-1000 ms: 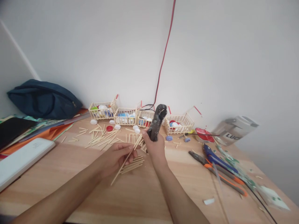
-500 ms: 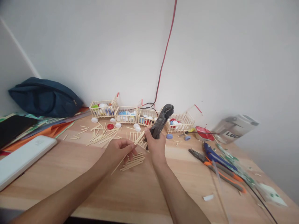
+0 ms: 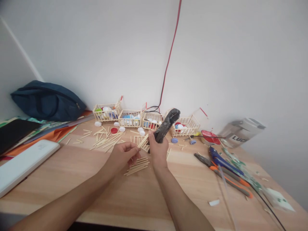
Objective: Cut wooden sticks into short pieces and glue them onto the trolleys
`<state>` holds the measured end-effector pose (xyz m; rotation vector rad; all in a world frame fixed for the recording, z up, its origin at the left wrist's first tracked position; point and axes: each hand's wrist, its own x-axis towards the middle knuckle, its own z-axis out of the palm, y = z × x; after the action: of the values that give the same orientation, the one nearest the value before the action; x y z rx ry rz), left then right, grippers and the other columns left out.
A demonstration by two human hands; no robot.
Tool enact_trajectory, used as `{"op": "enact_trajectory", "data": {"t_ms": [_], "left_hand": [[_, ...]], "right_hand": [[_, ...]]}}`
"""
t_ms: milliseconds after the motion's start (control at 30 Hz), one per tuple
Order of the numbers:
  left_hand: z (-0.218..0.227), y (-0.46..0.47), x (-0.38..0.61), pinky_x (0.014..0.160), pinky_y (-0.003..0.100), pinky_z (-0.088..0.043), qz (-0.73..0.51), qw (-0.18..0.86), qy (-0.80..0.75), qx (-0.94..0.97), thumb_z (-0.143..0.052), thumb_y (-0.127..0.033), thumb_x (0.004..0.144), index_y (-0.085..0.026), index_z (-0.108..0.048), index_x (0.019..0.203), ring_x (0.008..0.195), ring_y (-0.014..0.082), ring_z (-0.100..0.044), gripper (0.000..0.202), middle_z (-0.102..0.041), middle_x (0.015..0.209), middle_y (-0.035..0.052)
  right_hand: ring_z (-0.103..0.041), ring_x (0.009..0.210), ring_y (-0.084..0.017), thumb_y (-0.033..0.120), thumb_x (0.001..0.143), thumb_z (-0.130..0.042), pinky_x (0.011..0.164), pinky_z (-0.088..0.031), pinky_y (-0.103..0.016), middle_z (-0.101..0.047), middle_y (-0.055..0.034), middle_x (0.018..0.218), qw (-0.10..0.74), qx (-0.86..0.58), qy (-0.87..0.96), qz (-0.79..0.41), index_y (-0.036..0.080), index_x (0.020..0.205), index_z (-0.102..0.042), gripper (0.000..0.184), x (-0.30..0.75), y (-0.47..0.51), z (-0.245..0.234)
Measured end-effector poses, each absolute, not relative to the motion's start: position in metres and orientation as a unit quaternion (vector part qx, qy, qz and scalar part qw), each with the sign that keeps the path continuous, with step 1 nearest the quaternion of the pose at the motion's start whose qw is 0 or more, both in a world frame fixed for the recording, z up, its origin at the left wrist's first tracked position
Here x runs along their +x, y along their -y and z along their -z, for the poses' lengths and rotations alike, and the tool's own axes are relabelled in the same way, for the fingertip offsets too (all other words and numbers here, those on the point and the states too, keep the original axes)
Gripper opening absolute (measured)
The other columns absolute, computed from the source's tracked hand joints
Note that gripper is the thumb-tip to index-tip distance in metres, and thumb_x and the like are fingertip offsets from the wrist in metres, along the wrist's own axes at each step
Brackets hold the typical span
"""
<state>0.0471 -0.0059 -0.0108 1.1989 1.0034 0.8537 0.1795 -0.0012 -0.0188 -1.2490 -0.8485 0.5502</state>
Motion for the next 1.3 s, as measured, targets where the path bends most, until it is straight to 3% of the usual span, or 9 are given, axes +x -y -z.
{"op": "enact_trajectory", "data": {"t_ms": [200,533,800,1067,1200,1300], "left_hand": [[0.0107,0.0075,0.0454,0.033,0.016,-0.029,-0.372,0.615,-0.44,0.538,-0.056,-0.02,0.077,-0.015,-0.058,0.065,0.033,0.0046,-0.041,0.014,-0.054,0.045,-0.005],[0.0118,0.0089,0.0491,0.035,0.016,-0.032,-0.366,0.667,-0.421,0.494,-0.057,-0.022,0.074,-0.014,-0.058,0.064,0.039,0.0053,-0.048,0.012,-0.065,0.06,0.0005],[0.0182,0.0052,0.0469,0.035,0.016,-0.027,-0.384,0.614,-0.433,0.536,-0.058,-0.022,0.072,-0.014,-0.058,0.059,0.036,0.0036,-0.042,0.015,-0.06,0.052,-0.0014],[0.0132,0.008,0.0478,0.034,0.016,-0.024,-0.375,0.63,-0.439,0.52,-0.057,-0.021,0.075,-0.015,-0.057,0.059,0.034,0.0044,-0.039,0.017,-0.053,0.044,-0.0043],[0.0108,0.0086,0.0482,0.033,0.017,-0.025,-0.376,0.63,-0.442,0.517,-0.057,-0.021,0.075,-0.015,-0.057,0.06,0.034,0.0041,-0.039,0.016,-0.059,0.05,-0.0026],[0.0087,0.0086,0.0474,0.034,0.017,-0.024,-0.371,0.619,-0.45,0.525,-0.057,-0.019,0.076,-0.014,-0.058,0.06,0.032,0.0036,-0.034,0.017,-0.052,0.043,-0.005]], "right_hand": [[-0.051,0.057,-0.012,0.047,0.07,-0.07,0.053,-0.043,-0.024,-0.056,0.0015,0.063,0.706,-0.562,0.356,-0.242,0.016,0.078,-0.061,0.033,0.1776,-0.0005,0.0217],[-0.049,0.052,-0.012,0.048,0.066,-0.071,0.048,-0.04,-0.024,-0.054,0.0026,0.059,0.7,-0.581,0.345,-0.23,0.016,0.075,-0.061,0.035,0.1719,0.0019,0.0159],[-0.048,0.054,-0.012,0.044,0.067,-0.07,0.052,-0.042,-0.025,-0.052,0.0032,0.058,0.71,-0.581,0.336,-0.214,0.015,0.073,-0.06,0.031,0.1699,0.0003,0.0181],[-0.051,0.061,-0.014,0.045,0.067,-0.069,0.06,-0.044,-0.028,-0.057,0.0006,0.066,0.716,-0.577,0.341,-0.197,0.015,0.074,-0.061,0.032,0.1715,-0.0037,0.0224],[-0.051,0.06,-0.014,0.046,0.068,-0.068,0.059,-0.044,-0.028,-0.057,0.0002,0.065,0.711,-0.581,0.341,-0.199,0.015,0.076,-0.062,0.033,0.1715,-0.0036,0.0228],[-0.051,0.059,-0.014,0.047,0.068,-0.068,0.058,-0.044,-0.027,-0.056,0.0007,0.063,0.715,-0.579,0.334,-0.202,0.015,0.075,-0.061,0.034,0.1703,-0.0027,0.022]]}}
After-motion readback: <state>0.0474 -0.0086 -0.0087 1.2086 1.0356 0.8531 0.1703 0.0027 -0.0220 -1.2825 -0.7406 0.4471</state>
